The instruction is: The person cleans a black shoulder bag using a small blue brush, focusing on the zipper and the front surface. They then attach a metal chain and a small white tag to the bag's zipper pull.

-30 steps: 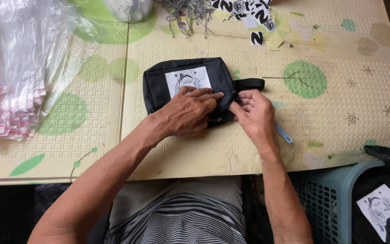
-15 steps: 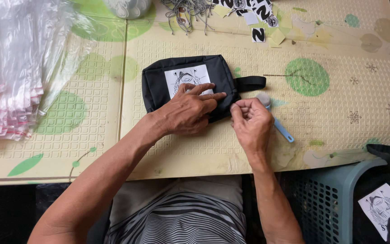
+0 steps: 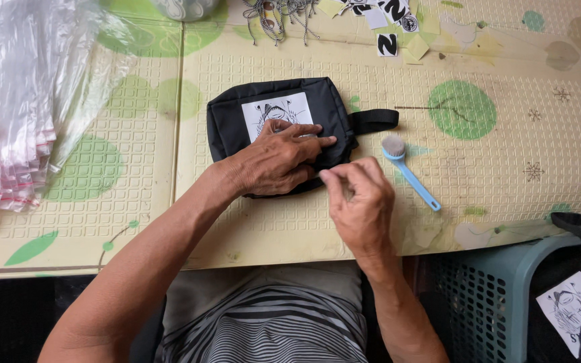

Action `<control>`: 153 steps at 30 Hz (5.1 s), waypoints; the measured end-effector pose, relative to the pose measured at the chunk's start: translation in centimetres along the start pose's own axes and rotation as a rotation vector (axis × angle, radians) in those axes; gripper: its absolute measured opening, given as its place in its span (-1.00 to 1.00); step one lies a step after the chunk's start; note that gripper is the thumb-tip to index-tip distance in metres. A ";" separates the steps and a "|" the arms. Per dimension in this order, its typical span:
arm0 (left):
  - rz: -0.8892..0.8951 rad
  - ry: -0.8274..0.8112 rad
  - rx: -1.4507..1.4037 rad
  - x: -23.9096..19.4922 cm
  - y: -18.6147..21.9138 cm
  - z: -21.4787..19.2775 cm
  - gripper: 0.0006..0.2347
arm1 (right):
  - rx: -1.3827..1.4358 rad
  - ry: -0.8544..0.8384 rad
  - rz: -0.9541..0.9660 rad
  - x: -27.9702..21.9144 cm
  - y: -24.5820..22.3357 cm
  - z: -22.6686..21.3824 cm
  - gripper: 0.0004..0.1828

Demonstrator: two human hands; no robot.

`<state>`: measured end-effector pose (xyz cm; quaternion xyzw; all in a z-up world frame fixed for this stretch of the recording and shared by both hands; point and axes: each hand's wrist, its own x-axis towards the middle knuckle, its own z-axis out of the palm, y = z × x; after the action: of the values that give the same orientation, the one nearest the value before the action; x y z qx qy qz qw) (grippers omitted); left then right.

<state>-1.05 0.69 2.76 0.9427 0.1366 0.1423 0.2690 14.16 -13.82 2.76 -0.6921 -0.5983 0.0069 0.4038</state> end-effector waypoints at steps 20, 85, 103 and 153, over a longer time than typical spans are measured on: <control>0.074 -0.018 0.173 0.1 -0.5 2.2 -0.88 | -0.171 0.120 -0.081 0.5 3.7 1.9 -0.79; -0.427 -0.056 0.185 3.9 -3.6 -2.6 -0.10 | -0.048 -0.049 0.095 24.8 11.8 16.6 -0.95; -0.360 0.356 -0.261 4.4 -8.8 0.1 -0.41 | -0.046 -0.138 0.155 25.2 9.3 14.5 -0.88; -0.265 1.130 -0.862 5.0 -9.6 -2.9 -0.90 | -0.125 -0.446 0.154 23.6 7.1 8.4 -0.73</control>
<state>0.84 11.55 0.83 0.5107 0.2995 0.6156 0.5202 22.53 10.77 4.25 -0.7408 -0.6172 0.1533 0.2165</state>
